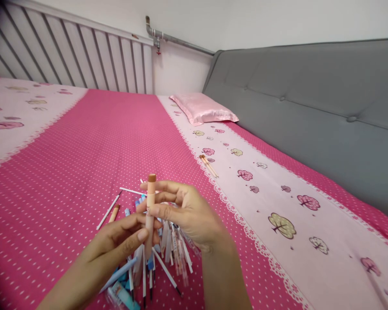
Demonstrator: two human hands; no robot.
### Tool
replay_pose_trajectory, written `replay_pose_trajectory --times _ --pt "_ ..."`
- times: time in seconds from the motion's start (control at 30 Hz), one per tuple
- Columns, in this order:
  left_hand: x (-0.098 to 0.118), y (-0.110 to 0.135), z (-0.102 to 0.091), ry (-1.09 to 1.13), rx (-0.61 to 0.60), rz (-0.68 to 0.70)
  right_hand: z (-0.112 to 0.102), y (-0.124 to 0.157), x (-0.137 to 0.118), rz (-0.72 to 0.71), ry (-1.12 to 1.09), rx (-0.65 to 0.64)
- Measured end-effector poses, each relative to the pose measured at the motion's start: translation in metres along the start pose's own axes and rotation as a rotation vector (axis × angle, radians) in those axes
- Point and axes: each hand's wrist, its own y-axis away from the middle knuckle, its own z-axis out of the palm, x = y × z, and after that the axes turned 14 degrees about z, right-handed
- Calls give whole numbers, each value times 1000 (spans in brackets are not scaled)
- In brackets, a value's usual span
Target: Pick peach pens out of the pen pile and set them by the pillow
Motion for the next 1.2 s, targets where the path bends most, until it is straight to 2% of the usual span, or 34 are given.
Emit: replay_pose_trajectory --times 0.13,0.33,0.67,1.2 --pt "0 -3 1 -147 100 10 2 1 0 -22 67 115" --pt "-4 -5 3 -328 267 8 6 -2 1 -17 93 106" --pt "-4 -4 5 -677 355 59 14 -7 4 -45 111 191" --pt "-9 -6 0 -932 447 68 28 -22 14 -78 129 383"
